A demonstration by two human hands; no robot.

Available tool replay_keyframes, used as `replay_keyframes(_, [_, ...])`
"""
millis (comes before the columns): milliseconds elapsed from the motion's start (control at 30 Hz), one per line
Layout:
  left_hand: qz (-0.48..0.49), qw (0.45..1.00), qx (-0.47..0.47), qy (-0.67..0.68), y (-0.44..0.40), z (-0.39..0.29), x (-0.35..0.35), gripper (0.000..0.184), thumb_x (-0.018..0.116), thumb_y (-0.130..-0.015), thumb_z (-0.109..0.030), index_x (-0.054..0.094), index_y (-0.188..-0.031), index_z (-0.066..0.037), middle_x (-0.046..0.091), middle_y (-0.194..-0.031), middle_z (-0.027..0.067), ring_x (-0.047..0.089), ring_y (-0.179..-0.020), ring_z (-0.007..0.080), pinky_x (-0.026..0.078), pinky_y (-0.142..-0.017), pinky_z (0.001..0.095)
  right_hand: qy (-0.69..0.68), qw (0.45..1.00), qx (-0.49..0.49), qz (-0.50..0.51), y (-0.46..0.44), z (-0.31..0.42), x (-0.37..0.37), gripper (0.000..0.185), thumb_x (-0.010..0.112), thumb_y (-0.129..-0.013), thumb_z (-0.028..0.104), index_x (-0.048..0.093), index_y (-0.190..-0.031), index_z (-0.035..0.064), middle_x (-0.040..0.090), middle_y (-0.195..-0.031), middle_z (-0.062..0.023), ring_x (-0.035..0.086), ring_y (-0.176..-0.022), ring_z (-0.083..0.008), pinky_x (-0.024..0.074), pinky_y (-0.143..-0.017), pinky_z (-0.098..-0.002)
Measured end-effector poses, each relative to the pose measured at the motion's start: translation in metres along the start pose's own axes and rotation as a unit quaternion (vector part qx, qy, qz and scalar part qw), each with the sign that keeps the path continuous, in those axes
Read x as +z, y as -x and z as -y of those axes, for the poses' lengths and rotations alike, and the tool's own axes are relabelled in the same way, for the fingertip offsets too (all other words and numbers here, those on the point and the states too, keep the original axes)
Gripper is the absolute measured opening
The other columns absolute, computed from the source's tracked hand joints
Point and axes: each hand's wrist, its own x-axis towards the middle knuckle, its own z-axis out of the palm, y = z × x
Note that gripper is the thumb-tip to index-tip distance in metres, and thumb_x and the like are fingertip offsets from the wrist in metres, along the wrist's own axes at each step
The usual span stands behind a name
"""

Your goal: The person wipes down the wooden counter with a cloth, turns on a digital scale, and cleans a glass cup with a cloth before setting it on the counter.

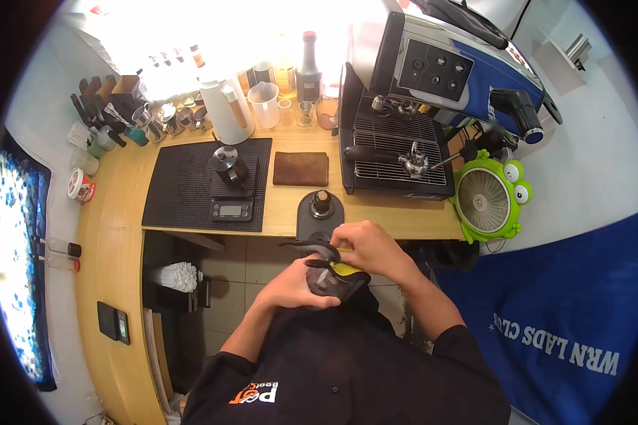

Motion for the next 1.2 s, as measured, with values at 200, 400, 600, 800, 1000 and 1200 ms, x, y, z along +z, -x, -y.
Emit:
replay_keyframes(200, [-0.206,0.922,0.102,-0.311,-0.001,0.006,0.011,0.075,0.09,-0.063,-0.023,0.052,-0.123,0.004,0.067,-0.108,0.0135,0.065,-0.101,0.0198,0.053,-0.09,0.0351,0.03,0.991,0.127,0.004,0.012,-0.013,0.012,0.015,0.072,-0.078,0.012,0.064,-0.084,0.0009,0.062,-0.066,-0.0152,0.065,-0.067,-0.0359,0.0497,-0.064,-0.0424])
replay_keyframes(400, [-0.09,0.987,0.005,-0.133,-0.005,-0.006,0.005,0.076,0.09,-0.066,-0.021,0.051,-0.126,0.004,0.066,-0.113,0.0137,0.065,-0.102,0.0191,0.053,-0.092,0.0348,0.023,0.997,0.077,-0.014,0.016,0.0,0.002,0.019,0.072,-0.081,0.016,0.061,-0.086,0.0008,0.061,-0.071,-0.0152,0.063,-0.072,-0.0362,0.0482,-0.065,-0.0438])
replay_keyframes(600, [0.131,0.973,-0.014,0.189,-0.013,0.021,0.015,0.073,0.086,-0.072,-0.01,0.049,-0.134,0.001,0.062,-0.117,0.0076,0.059,-0.109,0.0158,0.049,-0.096,0.031,-0.061,0.997,-0.031,0.041,0.028,0.0,-0.022,0.014,0.072,-0.082,0.008,0.067,-0.093,0.0017,0.066,-0.083,-0.0137,0.065,-0.078,-0.0314,0.0513,-0.069,-0.0379])
replay_keyframes(800, [0.031,0.997,0.068,0.033,-0.029,-0.011,0.034,0.087,0.09,-0.066,-0.017,0.045,-0.137,0.002,0.059,-0.124,0.0122,0.058,-0.111,0.0185,0.048,-0.099,0.0341,-0.258,0.953,0.035,-0.154,0.057,-0.042,-0.021,0.022,0.068,-0.088,0.003,0.067,-0.11,0.0043,0.069,-0.096,-0.0039,0.065,-0.087,-0.0147,0.0521,-0.08,-0.029])
replay_keyframes(1000, [-0.043,0.992,0.117,-0.013,-0.048,-0.027,0.052,0.089,0.091,-0.064,-0.015,0.044,-0.138,0.001,0.059,-0.127,0.0137,0.06,-0.111,0.0192,0.05,-0.096,0.0336,-0.584,0.739,0.034,-0.335,0.098,-0.108,-0.045,0.046,0.066,-0.095,0.013,0.052,-0.138,0.0055,0.062,-0.121,-0.0065,0.062,-0.108,-0.0177,0.0532,-0.092,-0.0325])
replay_keyframes(1200, [-0.131,0.976,0.14,-0.098,-0.063,-0.044,0.071,0.09,0.092,-0.061,-0.013,0.046,-0.137,-0.001,0.061,-0.125,0.0127,0.062,-0.11,0.0194,0.05,-0.097,0.0339,-0.605,0.749,0.062,-0.265,0.1,-0.131,-0.056,0.05,0.066,-0.096,0.014,0.048,-0.141,0.0006,0.061,-0.127,-0.0076,0.061,-0.112,-0.0164,0.054,-0.093,-0.0331])
